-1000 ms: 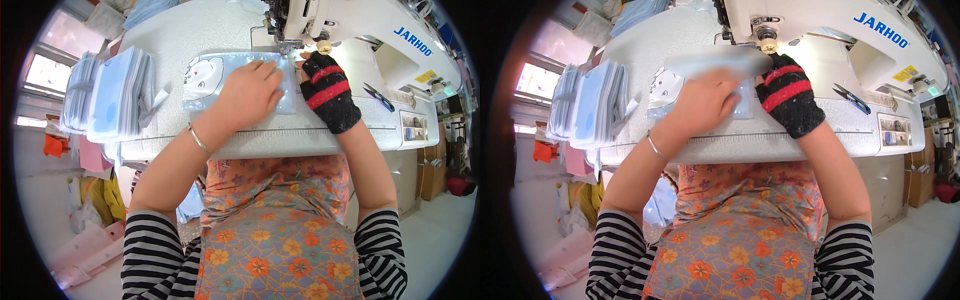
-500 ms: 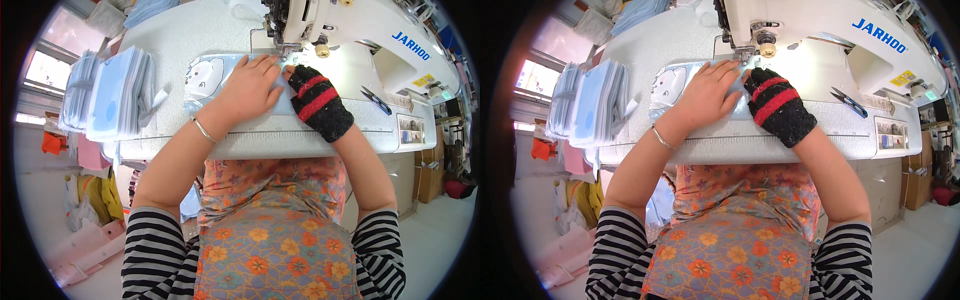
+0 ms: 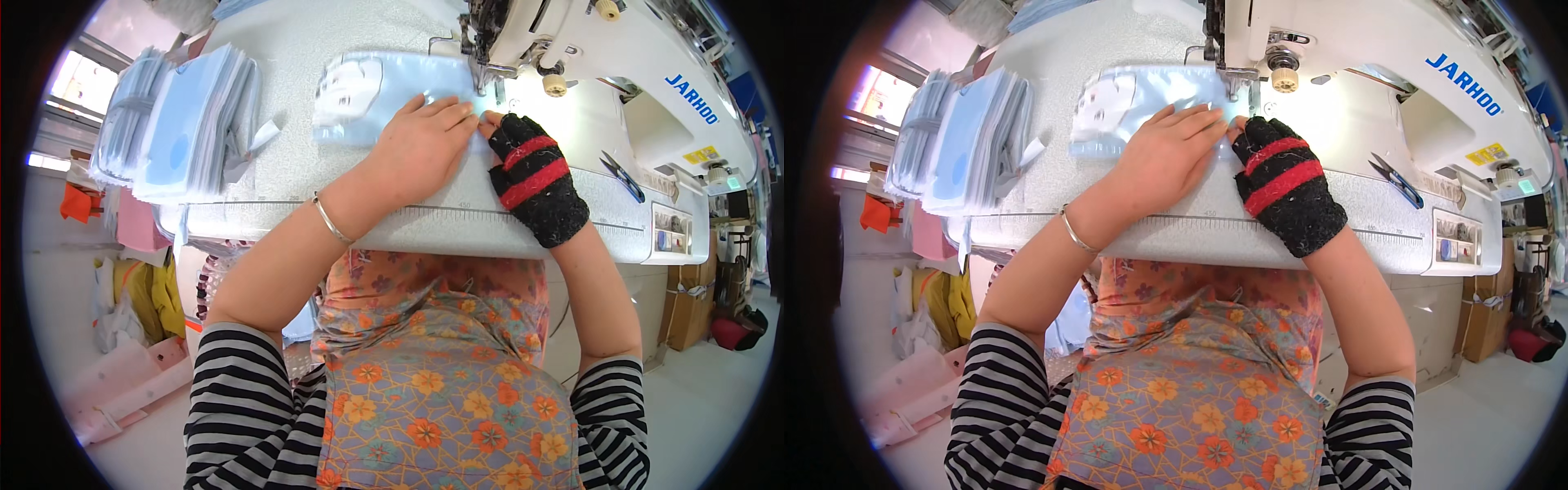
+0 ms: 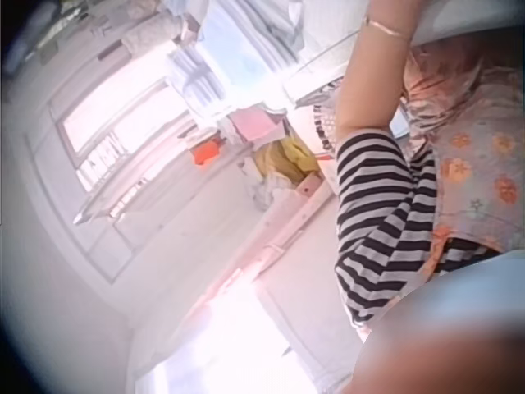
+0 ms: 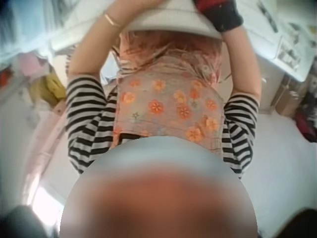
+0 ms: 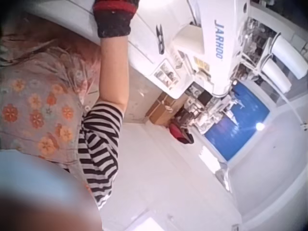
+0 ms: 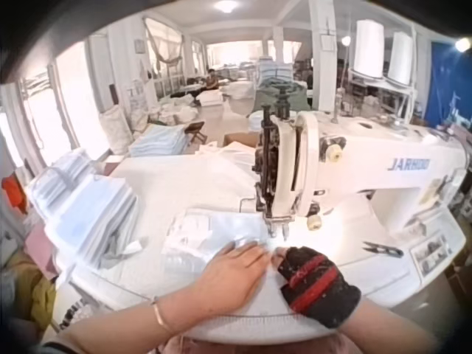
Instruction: Sewing fabric pieces together using an industrial sewing machine to assemble textile products.
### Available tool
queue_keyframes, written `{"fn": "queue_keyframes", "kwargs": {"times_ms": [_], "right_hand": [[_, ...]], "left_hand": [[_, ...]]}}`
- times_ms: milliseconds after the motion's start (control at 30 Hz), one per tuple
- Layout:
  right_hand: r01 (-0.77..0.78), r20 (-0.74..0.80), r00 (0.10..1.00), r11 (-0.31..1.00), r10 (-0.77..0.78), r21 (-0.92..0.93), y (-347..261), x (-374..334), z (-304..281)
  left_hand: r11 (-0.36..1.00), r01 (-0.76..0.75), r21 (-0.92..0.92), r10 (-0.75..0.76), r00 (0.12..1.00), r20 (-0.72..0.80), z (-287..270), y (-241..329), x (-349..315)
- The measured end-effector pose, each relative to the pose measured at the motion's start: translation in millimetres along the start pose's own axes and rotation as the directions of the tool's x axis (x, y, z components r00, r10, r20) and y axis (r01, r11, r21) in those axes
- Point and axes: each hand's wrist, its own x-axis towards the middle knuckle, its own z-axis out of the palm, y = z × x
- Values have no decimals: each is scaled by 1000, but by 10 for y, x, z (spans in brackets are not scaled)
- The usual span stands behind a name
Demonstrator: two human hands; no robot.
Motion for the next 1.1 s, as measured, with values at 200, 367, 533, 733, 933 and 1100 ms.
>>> {"fn": "queue_keyframes", "kwargs": {"times_ms": [200,367,533,733,933,1100], "right_hand": [[-17,-84,996,1000,17,9,5,72,38],[-93,-118,988,995,96,27,20,144,58],[-93,-152,983,994,100,51,23,147,64],[-103,-157,980,990,118,96,72,120,44],[-124,-153,978,986,140,112,45,138,31],[-110,-156,979,987,127,113,41,150,79]], "left_hand": [[997,-70,-26,68,994,-90,20,-126,120],[995,-86,-43,77,983,-166,142,-256,249],[995,-46,-84,32,988,-153,205,-509,412],[986,132,104,-101,960,-259,136,-673,303],[963,212,165,-194,974,-118,-111,-753,186],[905,265,333,-272,962,-26,-349,-634,22]]}}
